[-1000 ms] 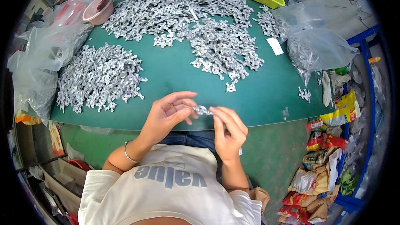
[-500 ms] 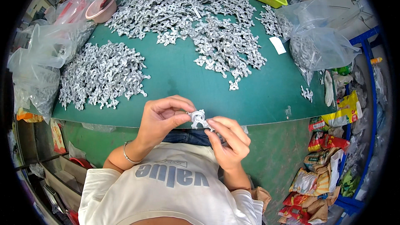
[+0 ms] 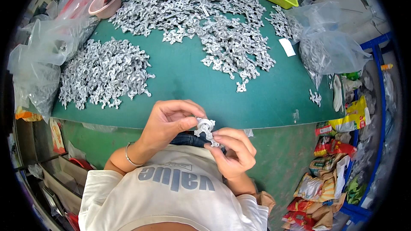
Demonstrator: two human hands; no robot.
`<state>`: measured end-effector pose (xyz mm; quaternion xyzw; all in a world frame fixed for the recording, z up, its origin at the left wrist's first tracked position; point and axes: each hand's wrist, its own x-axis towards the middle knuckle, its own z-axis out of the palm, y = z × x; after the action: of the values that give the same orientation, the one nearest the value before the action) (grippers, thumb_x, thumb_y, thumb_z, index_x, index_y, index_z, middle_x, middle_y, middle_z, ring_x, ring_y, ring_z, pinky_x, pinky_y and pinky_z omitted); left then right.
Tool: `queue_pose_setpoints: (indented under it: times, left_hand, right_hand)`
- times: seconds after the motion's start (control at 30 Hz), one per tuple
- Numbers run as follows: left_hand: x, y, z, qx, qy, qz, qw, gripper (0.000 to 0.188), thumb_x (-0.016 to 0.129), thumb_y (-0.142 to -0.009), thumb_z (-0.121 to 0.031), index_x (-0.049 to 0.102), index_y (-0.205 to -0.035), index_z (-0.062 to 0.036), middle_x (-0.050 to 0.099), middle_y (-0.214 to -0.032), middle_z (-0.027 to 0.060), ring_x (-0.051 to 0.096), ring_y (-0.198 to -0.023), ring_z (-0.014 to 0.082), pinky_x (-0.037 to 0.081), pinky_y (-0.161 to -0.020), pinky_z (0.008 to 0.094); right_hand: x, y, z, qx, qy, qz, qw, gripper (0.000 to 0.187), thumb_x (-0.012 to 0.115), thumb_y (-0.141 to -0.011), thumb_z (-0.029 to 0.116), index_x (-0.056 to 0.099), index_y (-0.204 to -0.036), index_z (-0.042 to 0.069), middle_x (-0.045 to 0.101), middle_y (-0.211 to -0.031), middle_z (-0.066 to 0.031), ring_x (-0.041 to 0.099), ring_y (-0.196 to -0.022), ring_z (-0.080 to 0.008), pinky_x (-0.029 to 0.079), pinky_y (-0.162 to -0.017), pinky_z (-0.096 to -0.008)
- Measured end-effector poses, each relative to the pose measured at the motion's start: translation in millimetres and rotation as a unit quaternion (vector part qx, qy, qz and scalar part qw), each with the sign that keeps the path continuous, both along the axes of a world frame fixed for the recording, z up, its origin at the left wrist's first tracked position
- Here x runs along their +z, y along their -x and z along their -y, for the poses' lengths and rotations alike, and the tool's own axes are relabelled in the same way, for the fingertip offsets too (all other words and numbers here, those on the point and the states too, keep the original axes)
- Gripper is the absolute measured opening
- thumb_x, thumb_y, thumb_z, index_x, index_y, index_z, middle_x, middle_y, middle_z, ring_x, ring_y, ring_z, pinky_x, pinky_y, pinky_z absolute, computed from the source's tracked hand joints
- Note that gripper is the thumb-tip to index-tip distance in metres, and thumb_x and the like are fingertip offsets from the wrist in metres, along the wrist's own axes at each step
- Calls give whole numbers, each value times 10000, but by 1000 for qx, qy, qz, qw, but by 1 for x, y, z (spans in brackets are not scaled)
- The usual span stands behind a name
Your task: The person sits at a green table and repeatedly picks up small white plastic parts, snaps them together by hand, and places the assembled pieces back on the table. They occasionally gather loose parts into a pile and continue assembling them one by one.
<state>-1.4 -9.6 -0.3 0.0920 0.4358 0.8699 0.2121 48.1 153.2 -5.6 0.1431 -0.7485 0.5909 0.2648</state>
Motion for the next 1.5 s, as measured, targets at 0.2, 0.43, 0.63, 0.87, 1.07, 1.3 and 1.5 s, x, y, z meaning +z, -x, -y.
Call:
queue_pose_setpoints:
  times: [0.2, 0.43, 0.63, 0.87, 1.07, 1.3, 1.5]
  left_hand:
    - [4, -1, -2, -38, -31, 37, 998, 155, 572, -817, -43, 590, -951, 32, 591, -962, 107, 566, -881, 141, 457, -786, 270]
    - [4, -1, -3, -56, -51, 52, 996, 159, 558, -826, -41, 587, -968, 24, 606, -943, 105, 579, -867, 144, 461, -781, 270]
    - [7, 1, -3, -63, -43, 45, 996, 162, 556, -821, -26, 588, -966, 39, 608, -932, 104, 577, -865, 140, 461, -776, 264]
    - [5, 1, -3, -65, -50, 34, 996, 166, 556, -815, -6, 588, -969, 44, 607, -931, 102, 568, -867, 133, 454, -787, 262]
    - [8, 2, 0, -78, -23, 54, 995, 168, 577, -806, -16, 594, -963, 39, 608, -936, 87, 563, -869, 117, 450, -790, 251]
    - [6, 3, -1, -91, -31, 67, 993, 174, 588, -809, -42, 601, -968, 25, 611, -936, 76, 562, -863, 102, 445, -792, 240]
    - [0, 2, -5, -91, -50, 75, 992, 175, 589, -815, -63, 601, -967, 23, 614, -929, 76, 564, -852, 100, 449, -778, 233]
  right_hand:
    - [-4, -4, 3, 14, 18, -18, 1000, 338, 770, -525, -51, 577, -799, -7, 593, -799, -139, 578, -694, -196, 476, -585, -282]
    - [-6, -8, 5, 9, 24, -7, 1000, 345, 783, -532, -32, 571, -801, 15, 584, -809, -126, 568, -667, -181, 471, -569, -276]
    - [-9, -9, 4, 10, 7, -9, 1000, 360, 794, -530, -18, 556, -796, 31, 578, -805, -122, 559, -655, -164, 466, -562, -267]
    - [-9, -10, 5, 3, -10, -8, 1000, 377, 806, -538, 13, 540, -804, 48, 576, -802, -116, 560, -660, -163, 468, -573, -270]
    - [-12, -15, 5, -7, -8, 10, 1000, 381, 810, -537, 29, 542, -806, 66, 576, -806, -108, 556, -668, -167, 456, -559, -269]
    - [-13, -19, 5, -12, -8, 17, 1000, 383, 809, -537, 27, 544, -809, 74, 567, -815, -97, 547, -686, -163, 451, -565, -263]
    - [-14, -18, 5, -10, -7, 11, 1000, 388, 804, -540, 16, 540, -819, 73, 562, -817, -99, 547, -687, -162, 454, -570, -263]
